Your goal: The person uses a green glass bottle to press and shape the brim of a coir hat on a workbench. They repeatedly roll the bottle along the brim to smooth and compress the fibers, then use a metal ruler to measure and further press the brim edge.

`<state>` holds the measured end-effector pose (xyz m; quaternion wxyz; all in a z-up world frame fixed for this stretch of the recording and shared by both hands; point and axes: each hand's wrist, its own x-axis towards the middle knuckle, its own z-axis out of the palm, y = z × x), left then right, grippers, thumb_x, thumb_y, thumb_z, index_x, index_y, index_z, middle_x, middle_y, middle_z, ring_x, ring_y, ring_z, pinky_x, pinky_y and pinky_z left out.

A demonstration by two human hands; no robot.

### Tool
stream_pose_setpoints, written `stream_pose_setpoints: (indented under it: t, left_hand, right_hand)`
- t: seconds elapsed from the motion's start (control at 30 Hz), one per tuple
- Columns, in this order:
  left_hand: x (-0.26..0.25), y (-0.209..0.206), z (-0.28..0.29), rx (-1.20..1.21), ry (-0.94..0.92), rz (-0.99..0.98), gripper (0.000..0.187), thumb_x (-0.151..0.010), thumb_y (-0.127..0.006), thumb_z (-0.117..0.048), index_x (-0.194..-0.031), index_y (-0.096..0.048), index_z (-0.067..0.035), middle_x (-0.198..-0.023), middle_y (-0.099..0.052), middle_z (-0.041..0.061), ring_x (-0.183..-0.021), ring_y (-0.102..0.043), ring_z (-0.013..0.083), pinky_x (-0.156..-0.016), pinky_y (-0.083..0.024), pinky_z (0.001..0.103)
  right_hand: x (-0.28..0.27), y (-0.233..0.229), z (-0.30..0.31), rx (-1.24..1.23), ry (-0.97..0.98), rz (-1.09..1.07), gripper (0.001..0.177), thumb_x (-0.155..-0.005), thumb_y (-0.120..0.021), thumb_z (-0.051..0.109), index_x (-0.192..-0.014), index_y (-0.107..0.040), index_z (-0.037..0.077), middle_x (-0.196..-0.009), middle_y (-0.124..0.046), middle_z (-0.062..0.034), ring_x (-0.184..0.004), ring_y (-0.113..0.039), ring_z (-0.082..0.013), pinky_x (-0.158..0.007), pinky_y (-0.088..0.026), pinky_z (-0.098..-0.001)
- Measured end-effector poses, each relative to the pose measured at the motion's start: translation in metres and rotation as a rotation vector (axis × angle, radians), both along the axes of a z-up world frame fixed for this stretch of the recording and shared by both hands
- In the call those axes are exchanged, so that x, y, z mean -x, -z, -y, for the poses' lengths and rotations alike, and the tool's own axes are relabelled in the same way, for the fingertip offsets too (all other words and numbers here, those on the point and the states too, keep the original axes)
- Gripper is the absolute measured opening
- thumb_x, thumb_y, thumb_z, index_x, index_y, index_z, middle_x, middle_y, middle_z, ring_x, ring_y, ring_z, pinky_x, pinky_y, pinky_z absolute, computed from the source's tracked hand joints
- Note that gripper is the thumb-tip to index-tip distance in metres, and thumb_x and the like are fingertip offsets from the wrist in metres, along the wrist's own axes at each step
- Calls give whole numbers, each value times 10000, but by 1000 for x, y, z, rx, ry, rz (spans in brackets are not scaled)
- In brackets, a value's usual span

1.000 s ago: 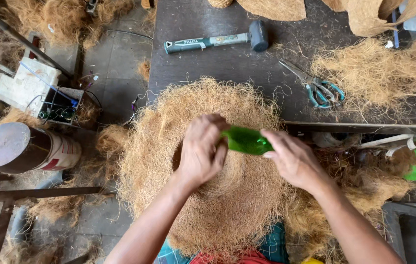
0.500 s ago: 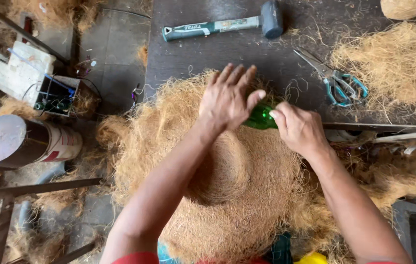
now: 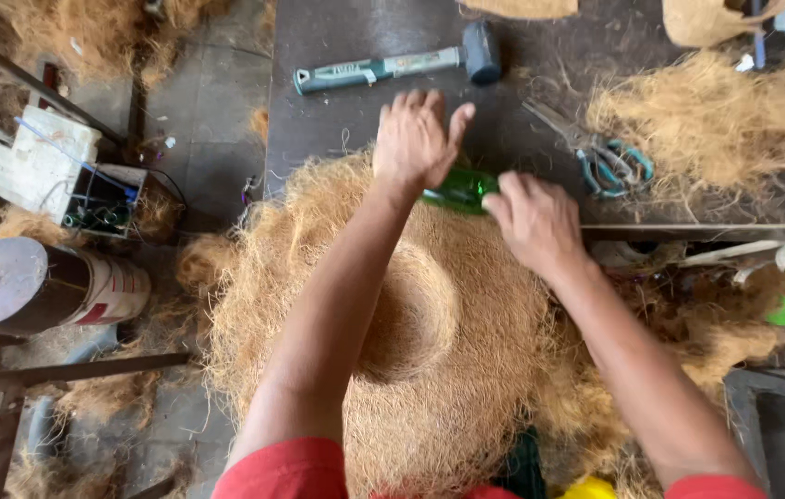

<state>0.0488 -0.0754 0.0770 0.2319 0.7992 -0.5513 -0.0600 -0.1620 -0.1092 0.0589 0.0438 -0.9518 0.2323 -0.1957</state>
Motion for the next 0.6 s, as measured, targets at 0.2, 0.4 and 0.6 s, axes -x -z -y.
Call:
stream_pose_setpoints:
  t: [0.2, 0.4, 0.6]
  left_hand:
    - [24, 27, -67, 257, 176, 240, 640, -1049, -225, -564, -909, -646, -103, -839, -667, 140, -903, -699, 329, -812, -528, 461]
    - [32, 12, -83, 183, 157, 306, 619, -1057, -240, -476, -1321, -571, -24, -1294, -606, 201, -1220, -553, 337, -1042, -372, 512]
    - [0, 14, 0, -138, 31, 54, 530, -913, -424, -556, -1274, -614, -218, -1237, -675, 65, -1184, -631, 296, -982, -470, 494]
  right_hand:
    - [24, 19, 1, 57, -62, -179, 627, -1012, -256, 610, -1262, -509, 94, -926, -611, -154, -842, -674, -325, -749, -499, -435]
    - [19, 25, 14, 26, -96, -177, 548, -1021, -338, 586, -1223, -521, 111, -967, -620, -152, -910, -679, -339, -748, -516, -445]
    - [-8, 2, 56, -360, 16, -283, 571, -1082, -263, 553, -995, -608, 106, -857, -695, -197, -850, -685, -446, -728, -518, -569]
